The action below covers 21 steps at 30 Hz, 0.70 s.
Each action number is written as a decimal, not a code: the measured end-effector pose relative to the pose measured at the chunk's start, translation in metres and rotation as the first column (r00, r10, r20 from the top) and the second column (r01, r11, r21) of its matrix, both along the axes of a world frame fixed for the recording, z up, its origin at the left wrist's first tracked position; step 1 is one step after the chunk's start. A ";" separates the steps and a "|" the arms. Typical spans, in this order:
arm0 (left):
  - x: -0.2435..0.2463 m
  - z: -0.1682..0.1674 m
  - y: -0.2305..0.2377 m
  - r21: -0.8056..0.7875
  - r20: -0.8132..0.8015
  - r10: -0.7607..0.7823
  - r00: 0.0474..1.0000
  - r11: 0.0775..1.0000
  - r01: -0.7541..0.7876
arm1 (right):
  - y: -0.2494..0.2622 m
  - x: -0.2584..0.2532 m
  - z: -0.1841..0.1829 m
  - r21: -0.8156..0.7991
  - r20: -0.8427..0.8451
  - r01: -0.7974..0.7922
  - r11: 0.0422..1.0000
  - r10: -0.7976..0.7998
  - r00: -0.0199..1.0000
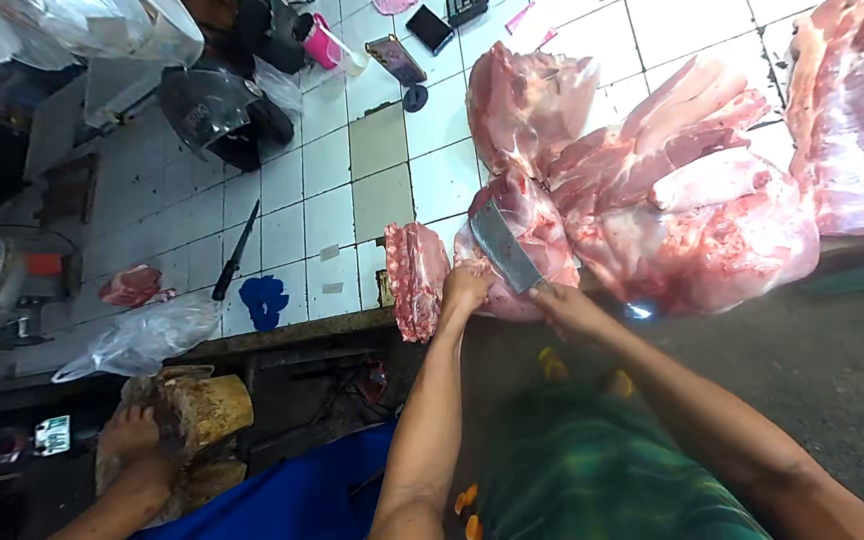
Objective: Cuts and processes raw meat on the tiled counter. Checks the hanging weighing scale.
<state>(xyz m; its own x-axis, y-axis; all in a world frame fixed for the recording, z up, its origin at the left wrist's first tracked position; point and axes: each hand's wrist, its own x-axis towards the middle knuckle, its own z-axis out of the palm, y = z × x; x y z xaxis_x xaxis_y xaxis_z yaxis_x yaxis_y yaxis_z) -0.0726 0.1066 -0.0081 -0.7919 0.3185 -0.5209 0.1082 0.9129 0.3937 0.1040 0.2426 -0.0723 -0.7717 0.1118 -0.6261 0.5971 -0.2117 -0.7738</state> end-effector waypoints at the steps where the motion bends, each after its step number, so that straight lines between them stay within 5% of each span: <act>1: -0.001 -0.001 -0.003 0.026 0.013 0.019 1.000 0.999 -0.019 | -0.002 0.000 -0.001 -0.007 0.003 -0.019 1.000 0.019 1.000; 8: 0.001 0.004 -0.017 0.026 0.005 0.010 1.000 1.000 -0.010 | -0.001 0.068 0.010 0.021 0.039 -0.152 0.988 0.151 0.988; 16: 0.024 0.008 -0.033 0.164 -0.039 0.035 0.999 0.986 -0.028 | -0.009 -0.013 0.007 0.114 0.027 -0.211 0.971 0.209 0.978; 21: 0.016 0.014 -0.059 0.309 0.012 0.191 0.982 0.933 -0.185 | -0.002 0.042 0.018 0.203 0.072 -0.306 0.930 0.297 0.952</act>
<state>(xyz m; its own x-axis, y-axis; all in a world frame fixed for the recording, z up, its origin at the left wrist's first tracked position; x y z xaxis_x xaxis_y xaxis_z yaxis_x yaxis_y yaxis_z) -0.0565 0.0474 0.0055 -0.8611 0.3052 -0.4066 -0.0440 0.7520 0.6576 0.1461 0.2401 -0.0547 -0.7645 0.0096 -0.6445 0.6386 0.1474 -0.7553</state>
